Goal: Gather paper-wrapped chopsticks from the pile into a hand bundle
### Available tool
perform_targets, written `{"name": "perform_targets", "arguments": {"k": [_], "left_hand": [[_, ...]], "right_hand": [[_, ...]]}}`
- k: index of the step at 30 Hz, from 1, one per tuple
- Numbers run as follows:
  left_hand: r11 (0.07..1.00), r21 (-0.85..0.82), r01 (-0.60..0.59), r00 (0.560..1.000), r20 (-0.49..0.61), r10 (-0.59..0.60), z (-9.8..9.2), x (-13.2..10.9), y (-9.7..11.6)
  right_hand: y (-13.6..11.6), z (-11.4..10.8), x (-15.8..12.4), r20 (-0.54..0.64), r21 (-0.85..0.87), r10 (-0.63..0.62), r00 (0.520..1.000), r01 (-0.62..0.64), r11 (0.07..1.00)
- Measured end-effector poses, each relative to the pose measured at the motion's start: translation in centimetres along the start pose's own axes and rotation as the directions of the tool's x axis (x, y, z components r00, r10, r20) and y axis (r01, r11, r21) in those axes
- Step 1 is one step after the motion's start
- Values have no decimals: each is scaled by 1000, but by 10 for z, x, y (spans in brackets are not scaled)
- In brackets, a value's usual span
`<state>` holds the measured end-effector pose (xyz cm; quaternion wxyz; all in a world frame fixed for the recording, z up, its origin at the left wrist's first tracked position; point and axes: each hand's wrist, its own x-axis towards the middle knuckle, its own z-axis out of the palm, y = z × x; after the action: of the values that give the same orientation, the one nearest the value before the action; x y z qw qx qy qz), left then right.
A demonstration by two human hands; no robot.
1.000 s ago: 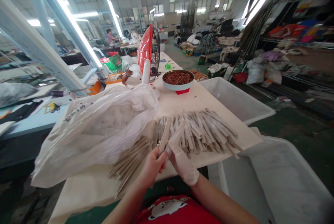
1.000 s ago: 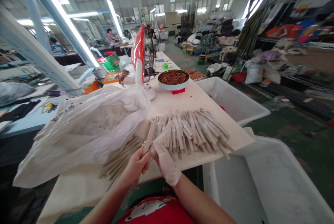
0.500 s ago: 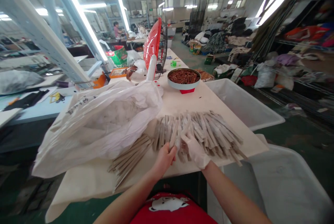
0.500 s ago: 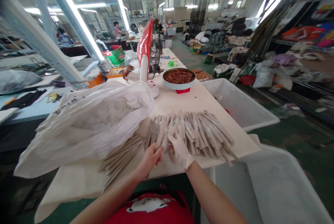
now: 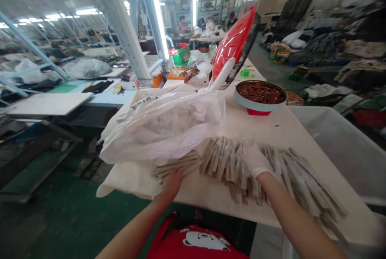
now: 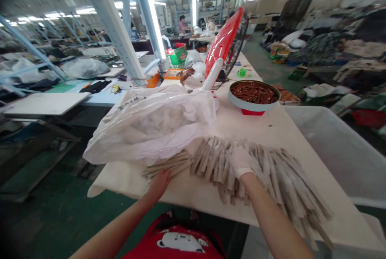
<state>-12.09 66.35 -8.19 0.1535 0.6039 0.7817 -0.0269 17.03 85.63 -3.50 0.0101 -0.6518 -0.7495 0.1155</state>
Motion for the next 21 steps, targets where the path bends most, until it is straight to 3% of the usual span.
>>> {"name": "perform_targets", "arguments": {"k": [3,6,11,15,21], "left_hand": [[999,45,30,999,40,-32,21,16,-27],[998,69,-11,998,60,7,36,27,-40],[994,85,-76,996,45,72,39,34,-54],[992,86,-97,995,-8,98,34,31,-66],[986,99,-136,990,-30,140,26,25,-81]], "right_hand": [[-53,-10,5,-77,-25,-129,989,127,992],[-109,-13,9,-114,24,-267,957,271,962],[-169,-13,23,-159,137,-360,919,382,914],[-202,-26,42,-130,219,-380,916,400,890],[-257,-42,76,-15,91,-341,940,341,936]]}}
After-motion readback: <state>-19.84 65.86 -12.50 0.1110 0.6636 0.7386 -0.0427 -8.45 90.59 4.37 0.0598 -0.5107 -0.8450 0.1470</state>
